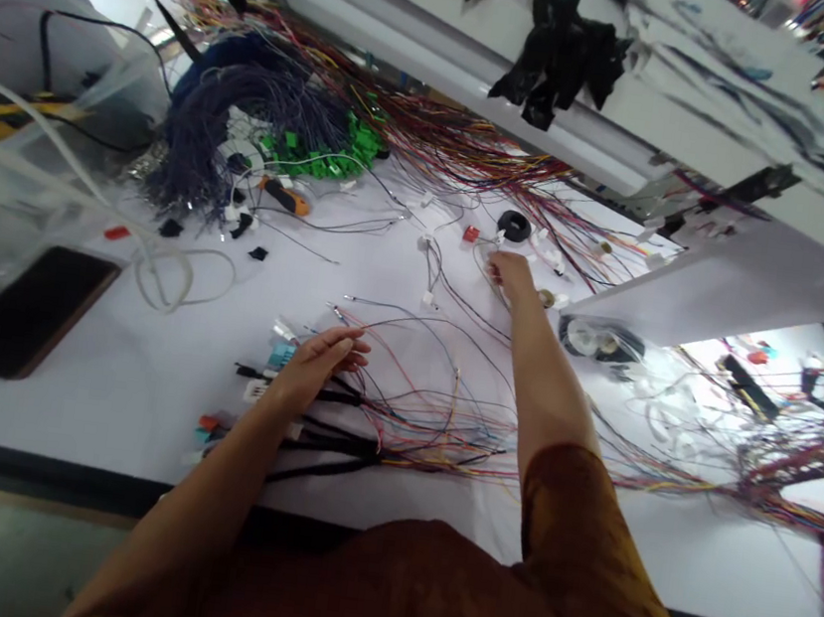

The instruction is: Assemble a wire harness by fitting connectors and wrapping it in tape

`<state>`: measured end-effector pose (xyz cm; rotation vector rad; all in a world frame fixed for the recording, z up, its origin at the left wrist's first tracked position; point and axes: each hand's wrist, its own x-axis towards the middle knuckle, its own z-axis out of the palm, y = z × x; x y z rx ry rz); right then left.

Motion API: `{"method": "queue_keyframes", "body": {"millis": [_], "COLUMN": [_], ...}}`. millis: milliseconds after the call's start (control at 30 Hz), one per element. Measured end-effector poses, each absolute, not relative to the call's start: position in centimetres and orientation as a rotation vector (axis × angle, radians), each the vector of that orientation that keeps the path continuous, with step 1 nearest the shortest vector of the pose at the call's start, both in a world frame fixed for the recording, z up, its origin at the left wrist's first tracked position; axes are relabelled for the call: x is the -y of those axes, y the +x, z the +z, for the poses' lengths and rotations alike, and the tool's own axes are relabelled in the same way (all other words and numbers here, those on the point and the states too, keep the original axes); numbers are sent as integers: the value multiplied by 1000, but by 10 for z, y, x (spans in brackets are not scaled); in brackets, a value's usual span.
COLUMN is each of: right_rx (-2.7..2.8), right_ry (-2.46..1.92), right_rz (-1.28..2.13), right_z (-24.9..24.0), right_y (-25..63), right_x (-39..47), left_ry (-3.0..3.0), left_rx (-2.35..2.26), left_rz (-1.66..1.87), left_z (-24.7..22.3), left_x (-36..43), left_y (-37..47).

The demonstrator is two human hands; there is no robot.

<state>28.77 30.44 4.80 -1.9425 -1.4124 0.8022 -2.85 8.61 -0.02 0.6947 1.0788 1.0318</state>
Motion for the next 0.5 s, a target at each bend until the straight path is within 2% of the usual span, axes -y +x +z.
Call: {"method": "queue_keyframes", "body": {"millis": [133,267,367,500], "right_rx": [1321,1505,1820,1984], "right_ry": [-1616,-1289,-1222,-1179], "right_rz": [1072,1302,1340,1357], "right_z": [75,90,81,60], "right_y": [252,203,169,152], "right_x": [-297,-214,-131,-63], "left_ry": [699,769,955,1157], "left_rx": [-1075,-1109,-1081,-1087], "left_rz": [1057,1143,1238,1130], "left_z": [-2,3,9,15], "left_x": [-87,-86,-82,-79], "left_y": [-29,-29,-29,-30]}}
